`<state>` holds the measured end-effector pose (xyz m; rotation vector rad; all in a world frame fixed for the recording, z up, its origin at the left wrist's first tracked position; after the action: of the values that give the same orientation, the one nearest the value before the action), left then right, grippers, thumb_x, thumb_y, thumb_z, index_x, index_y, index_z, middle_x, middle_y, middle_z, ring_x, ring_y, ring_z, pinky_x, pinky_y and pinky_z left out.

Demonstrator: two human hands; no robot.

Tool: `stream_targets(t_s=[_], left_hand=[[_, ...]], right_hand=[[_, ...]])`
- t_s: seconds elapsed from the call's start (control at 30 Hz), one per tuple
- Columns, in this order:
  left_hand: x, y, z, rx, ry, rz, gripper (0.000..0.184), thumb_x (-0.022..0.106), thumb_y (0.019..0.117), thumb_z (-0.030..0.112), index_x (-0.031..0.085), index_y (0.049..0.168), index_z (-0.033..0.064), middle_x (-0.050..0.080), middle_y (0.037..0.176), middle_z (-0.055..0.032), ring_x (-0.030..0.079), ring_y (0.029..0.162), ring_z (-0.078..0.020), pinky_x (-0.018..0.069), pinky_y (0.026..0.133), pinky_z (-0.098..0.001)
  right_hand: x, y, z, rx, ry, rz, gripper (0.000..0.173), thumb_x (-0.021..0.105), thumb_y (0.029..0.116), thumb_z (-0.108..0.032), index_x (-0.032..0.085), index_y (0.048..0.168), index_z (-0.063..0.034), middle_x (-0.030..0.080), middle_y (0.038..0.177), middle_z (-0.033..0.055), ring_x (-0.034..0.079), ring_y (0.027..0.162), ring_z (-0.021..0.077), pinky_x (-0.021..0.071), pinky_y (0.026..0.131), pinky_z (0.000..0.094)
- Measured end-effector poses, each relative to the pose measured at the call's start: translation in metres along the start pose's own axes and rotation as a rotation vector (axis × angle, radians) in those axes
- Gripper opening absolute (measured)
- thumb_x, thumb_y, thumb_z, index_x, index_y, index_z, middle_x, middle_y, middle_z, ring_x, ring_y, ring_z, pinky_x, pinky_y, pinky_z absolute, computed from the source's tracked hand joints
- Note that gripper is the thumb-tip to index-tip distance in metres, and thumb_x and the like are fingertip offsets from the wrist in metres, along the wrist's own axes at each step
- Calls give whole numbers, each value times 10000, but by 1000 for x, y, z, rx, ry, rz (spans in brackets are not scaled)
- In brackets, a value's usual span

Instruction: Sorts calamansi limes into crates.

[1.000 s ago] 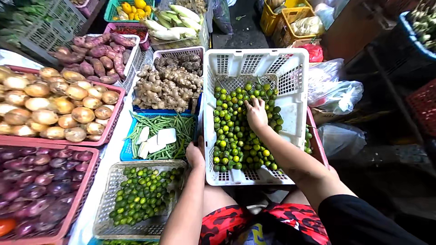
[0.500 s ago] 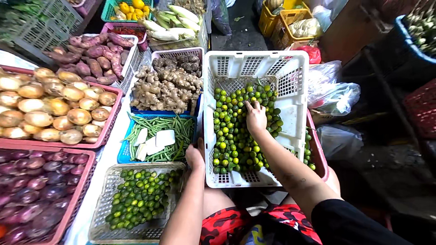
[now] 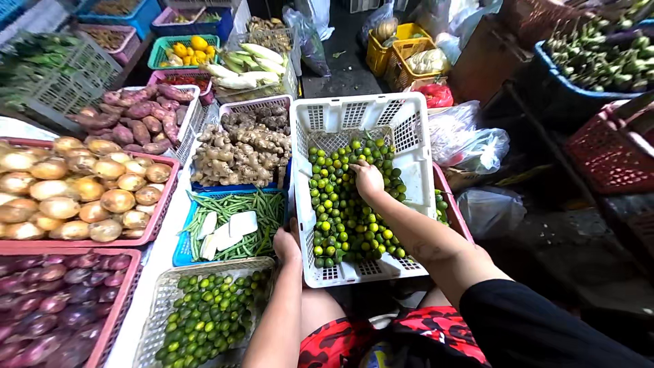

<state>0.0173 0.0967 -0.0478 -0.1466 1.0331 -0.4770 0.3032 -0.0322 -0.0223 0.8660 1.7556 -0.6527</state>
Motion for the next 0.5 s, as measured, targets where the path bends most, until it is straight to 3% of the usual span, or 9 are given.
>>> stream_targets(t_s=[0.13, 0.27, 0.33, 0.37, 0.43, 0.5], left_hand=[[1, 0, -2, -6, 3, 2, 481, 474, 1078, 462, 728, 1157, 61, 725, 1148, -174, 677, 1143, -317, 521, 971, -532], [1, -1, -6, -6, 0, 29, 464, 490, 1070, 470, 742, 1120, 84, 737, 1107, -153, 692, 1105, -304, 533, 939, -531], [-2, -1, -6, -11, -10, 36, 466, 501, 1065, 481, 744, 1121, 87, 739, 1105, -156, 696, 1101, -310, 536, 936, -534], [-3, -1, -6, -17, -14, 36, 467, 500, 1065, 482, 743, 1130, 89, 739, 1111, -158, 696, 1105, -311, 537, 940, -533], [-4, 0, -6, -30, -19, 15, 470, 493, 1068, 480, 737, 1164, 91, 734, 1141, -161, 687, 1134, -315, 531, 963, -535], [1, 1, -9, -38, -21, -8, 466, 491, 1068, 475, 735, 1166, 91, 733, 1147, -160, 686, 1136, -314, 534, 964, -533]], right_hand=[[3, 2, -7, 33, -22, -27, 534, 496, 984, 58, 620, 1426, -213, 539, 1522, 83, 610, 1232, 430, 553, 913, 608], [-11, 5, 6, 11, 104, 61, 404, 575, 974, -35, 708, 1304, -226, 633, 1412, 69, 640, 1217, 369, 540, 970, 594], [-38, -5, 13, 34, 382, 153, 355, 652, 954, -79, 712, 1293, -164, 668, 1359, 88, 666, 1191, 310, 544, 990, 553], [-49, -14, 17, 70, 593, 153, 366, 673, 959, -103, 693, 1321, -149, 679, 1339, 80, 695, 1133, 252, 577, 951, 484], [-58, -42, 14, 145, 1217, -24, 439, 638, 1007, -109, 566, 1438, -141, 646, 1304, 90, 709, 977, 227, 631, 784, 433], [-64, -76, -6, 119, 1690, -257, 476, 519, 1042, -151, 443, 1505, -231, 624, 1244, 75, 693, 910, 205, 622, 720, 405]])
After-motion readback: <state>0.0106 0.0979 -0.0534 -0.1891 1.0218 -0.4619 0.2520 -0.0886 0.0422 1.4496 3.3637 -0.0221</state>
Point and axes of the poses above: each hand's wrist, its own y-axis towards the middle knuckle, its own x-axis out of the palm, z = x × y, the point moved 8 cm from there along y, towards the middle knuckle
